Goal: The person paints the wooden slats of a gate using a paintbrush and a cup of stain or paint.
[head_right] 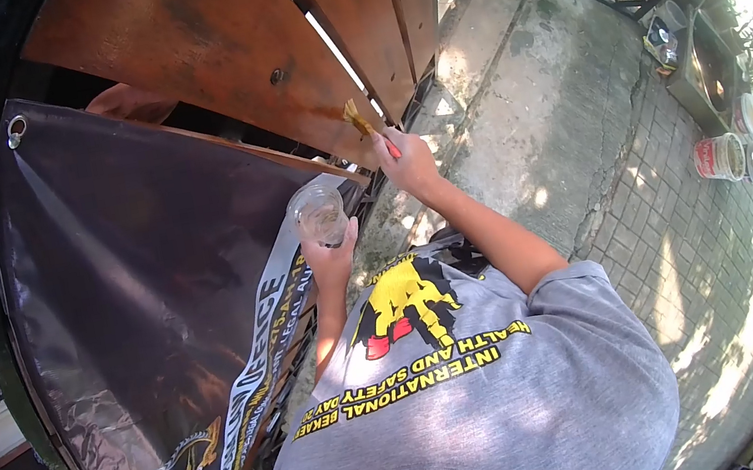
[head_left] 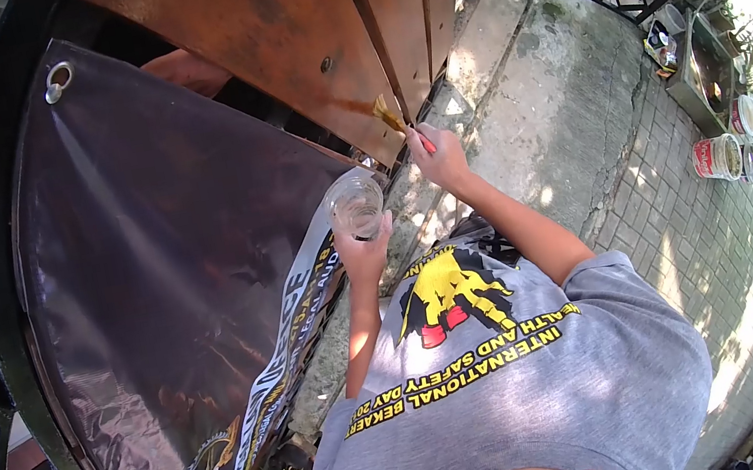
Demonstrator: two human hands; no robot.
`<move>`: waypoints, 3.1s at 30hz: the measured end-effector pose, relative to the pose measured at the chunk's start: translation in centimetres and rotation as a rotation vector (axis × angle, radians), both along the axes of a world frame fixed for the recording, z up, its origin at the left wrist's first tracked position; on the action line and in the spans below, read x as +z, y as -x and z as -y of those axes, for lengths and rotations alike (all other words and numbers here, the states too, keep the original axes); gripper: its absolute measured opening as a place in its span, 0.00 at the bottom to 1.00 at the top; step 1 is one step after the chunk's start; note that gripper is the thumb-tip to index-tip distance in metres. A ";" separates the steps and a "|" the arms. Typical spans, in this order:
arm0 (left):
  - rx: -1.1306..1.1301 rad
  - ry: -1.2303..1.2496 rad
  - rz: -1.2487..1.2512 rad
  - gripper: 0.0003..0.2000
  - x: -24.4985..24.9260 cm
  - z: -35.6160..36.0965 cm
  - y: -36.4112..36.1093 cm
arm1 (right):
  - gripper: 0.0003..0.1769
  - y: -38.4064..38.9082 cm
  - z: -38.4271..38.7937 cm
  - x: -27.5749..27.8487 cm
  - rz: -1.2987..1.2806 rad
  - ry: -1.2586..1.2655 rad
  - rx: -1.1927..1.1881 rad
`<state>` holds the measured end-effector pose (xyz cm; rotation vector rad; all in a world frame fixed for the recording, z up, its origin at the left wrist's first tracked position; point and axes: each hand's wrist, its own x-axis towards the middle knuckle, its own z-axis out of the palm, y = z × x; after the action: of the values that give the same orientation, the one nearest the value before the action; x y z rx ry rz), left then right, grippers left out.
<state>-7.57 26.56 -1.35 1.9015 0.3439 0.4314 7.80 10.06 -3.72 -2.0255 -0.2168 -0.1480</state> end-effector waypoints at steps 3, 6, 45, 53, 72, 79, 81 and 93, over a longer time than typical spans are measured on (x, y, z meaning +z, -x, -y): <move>0.030 0.045 -0.006 0.28 0.1 -0.2 0.5 | 0.19 0.6 1.1 2.2 0.033 -0.096 -0.034; 0.047 0.075 -0.010 0.27 0.1 -0.4 0.8 | 0.17 0.6 1.2 5.3 0.129 -0.181 0.027; -0.006 0.000 -0.019 0.28 1.4 -0.8 -0.3 | 0.15 3.3 0.0 1.4 0.289 0.081 0.261; -0.001 -0.012 -0.021 0.28 0.9 -1.1 0.0 | 0.22 2.0 0.1 -0.5 -0.024 0.356 0.122; 0.021 0.004 -0.037 0.30 1.2 -0.1 0.1 | 0.19 1.5 1.2 6.8 0.103 -0.531 0.204; 0.050 0.015 -0.044 0.28 0.2 -0.6 1.1 | 0.24 0.3 1.1 -2.0 -0.234 -0.308 0.096; 0.068 0.011 -0.020 0.28 0.4 -0.5 0.8 | 0.24 -0.6 1.5 -2.6 -0.359 -0.261 0.028; 0.024 0.007 -0.020 0.30 2.0 -0.1 0.5 | 0.23 1.5 1.9 1.3 -0.115 -0.423 0.177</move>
<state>-8.09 26.66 0.65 1.8979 0.3812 0.4272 6.25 8.17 -2.39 -1.5805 -0.2660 0.0333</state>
